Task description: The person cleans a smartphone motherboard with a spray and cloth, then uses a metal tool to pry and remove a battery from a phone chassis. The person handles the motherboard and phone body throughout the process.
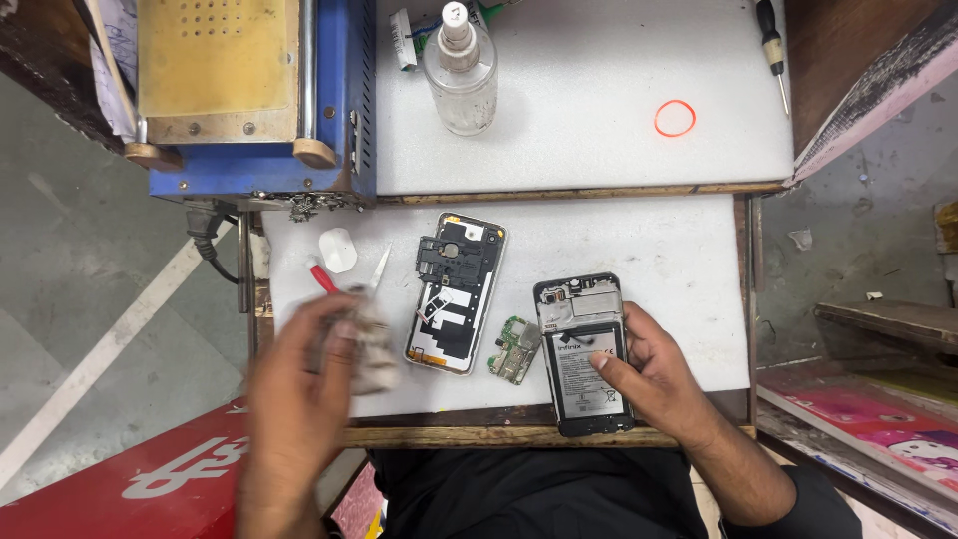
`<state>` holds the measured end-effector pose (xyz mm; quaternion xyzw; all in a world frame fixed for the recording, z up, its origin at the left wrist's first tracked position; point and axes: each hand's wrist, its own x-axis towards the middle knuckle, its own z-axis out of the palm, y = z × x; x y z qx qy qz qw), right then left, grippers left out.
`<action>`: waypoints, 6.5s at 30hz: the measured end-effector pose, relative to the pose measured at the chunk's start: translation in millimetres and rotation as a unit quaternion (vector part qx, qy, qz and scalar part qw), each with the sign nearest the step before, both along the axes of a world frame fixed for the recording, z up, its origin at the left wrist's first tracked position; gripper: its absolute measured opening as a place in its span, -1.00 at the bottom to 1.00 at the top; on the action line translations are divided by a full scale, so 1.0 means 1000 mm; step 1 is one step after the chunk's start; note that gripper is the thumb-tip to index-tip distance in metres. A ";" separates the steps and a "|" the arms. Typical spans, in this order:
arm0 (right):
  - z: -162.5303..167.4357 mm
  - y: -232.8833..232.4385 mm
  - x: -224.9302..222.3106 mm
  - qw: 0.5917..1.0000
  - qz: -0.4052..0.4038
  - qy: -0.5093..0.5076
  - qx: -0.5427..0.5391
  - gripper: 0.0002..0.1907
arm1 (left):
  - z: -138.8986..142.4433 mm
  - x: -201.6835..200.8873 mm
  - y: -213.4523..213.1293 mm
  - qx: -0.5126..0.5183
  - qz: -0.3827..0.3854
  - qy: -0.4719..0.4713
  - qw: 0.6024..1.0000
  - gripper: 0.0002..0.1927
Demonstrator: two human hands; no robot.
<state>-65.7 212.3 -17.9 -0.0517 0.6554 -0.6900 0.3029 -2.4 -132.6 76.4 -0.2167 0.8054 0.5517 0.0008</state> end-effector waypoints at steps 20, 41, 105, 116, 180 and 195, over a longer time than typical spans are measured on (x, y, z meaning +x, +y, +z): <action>-0.003 0.021 -0.010 0.997 0.017 -0.015 0.079 -0.44 | -0.027 0.015 -0.012 -0.432 -0.009 0.132 0.892 -0.61; 0.113 -0.028 0.026 0.857 0.179 0.453 0.169 -0.67 | -0.048 -0.015 0.118 -0.341 -0.260 0.100 0.898 -0.40; 0.006 -0.003 -0.062 0.978 -0.149 -0.071 -0.126 -0.63 | -0.048 -0.011 0.035 -0.226 0.023 0.104 0.968 -0.72; 0.009 -0.013 -0.051 0.982 -0.111 -0.063 -0.139 -0.54 | -0.033 -0.069 -0.053 -0.514 0.112 0.244 0.815 -0.75; -0.004 -0.003 -0.036 0.990 -0.056 0.049 -0.124 -0.52 | -0.030 -0.080 0.082 0.011 -0.210 0.045 0.977 -0.87; 0.007 -0.015 -0.034 0.977 -0.064 0.201 0.002 -0.61 | -0.023 -0.103 0.092 -0.050 -0.297 -0.009 0.953 -0.81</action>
